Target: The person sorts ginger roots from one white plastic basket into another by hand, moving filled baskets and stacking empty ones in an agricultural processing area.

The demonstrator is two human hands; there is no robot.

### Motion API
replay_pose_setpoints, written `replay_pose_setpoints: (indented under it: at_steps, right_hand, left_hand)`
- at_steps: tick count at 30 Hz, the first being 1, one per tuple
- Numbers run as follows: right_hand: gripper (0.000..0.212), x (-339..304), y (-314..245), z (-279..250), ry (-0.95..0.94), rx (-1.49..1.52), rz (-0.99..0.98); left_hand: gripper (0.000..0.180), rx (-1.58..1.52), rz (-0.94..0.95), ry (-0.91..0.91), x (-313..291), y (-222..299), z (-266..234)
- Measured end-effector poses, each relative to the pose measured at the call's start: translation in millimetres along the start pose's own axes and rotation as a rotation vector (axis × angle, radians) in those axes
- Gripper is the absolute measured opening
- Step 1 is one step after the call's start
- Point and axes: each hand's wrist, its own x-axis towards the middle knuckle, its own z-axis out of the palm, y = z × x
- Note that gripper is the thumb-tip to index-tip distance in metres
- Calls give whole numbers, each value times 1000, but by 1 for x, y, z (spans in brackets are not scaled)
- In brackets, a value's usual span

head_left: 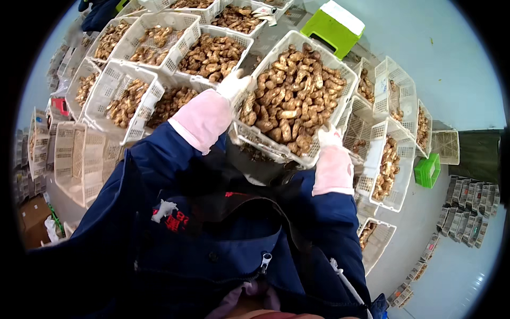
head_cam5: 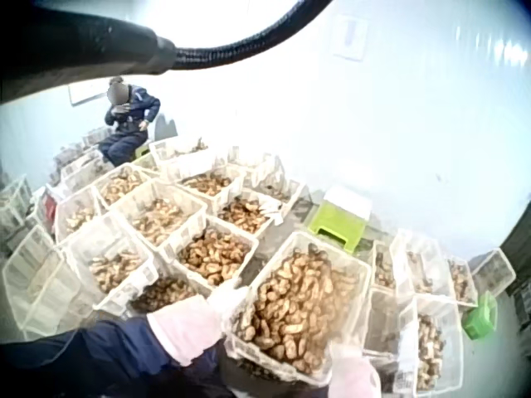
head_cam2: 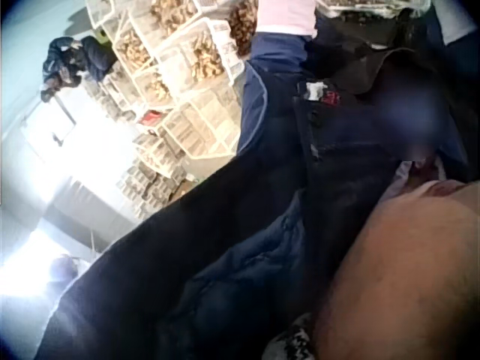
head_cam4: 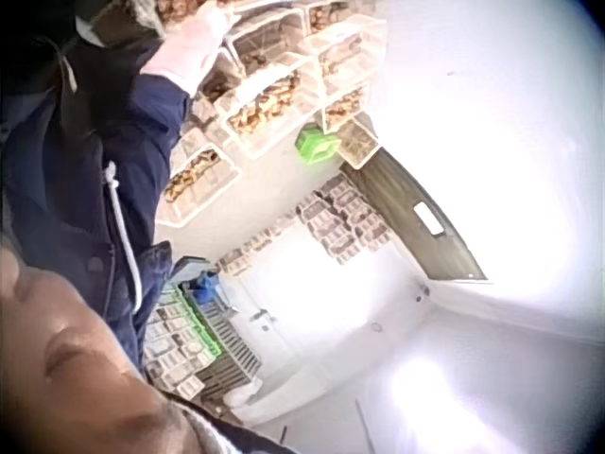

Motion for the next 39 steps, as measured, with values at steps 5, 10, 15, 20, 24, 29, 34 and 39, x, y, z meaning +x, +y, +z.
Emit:
replay_pose_setpoints:
  at_steps: [5,10,15,20,24,29,34,39]
  right_hand:
    - [37,-73,-32,-21,70,324,-349]
    - [34,-183,-63,-13,16,493,-483]
    - [33,-207,-53,3,-109,499,-525]
    - [37,-197,-53,10,-109,282,-548]
    - [44,-176,-54,10,-170,518,-336]
    - [54,-120,-69,22,-58,-33,-296]
    - [75,-64,-113,18,-515,-404,-79]
    - [67,-64,-114,9,-495,-185,-11]
  left_hand:
    - [38,-345,141,12,-131,13,6]
    - [43,-390,183,-143,-197,45,2]
    - [44,-483,304,-220,-199,77,-10]
    - [41,-703,209,-378,-154,80,-4]
    - [42,-778,50,-330,-108,33,-5]
    - [40,-610,-38,-123,-101,3,-4]
    - [36,-483,-72,-222,-96,8,5]
    - [37,-354,-116,-263,-95,9,7]
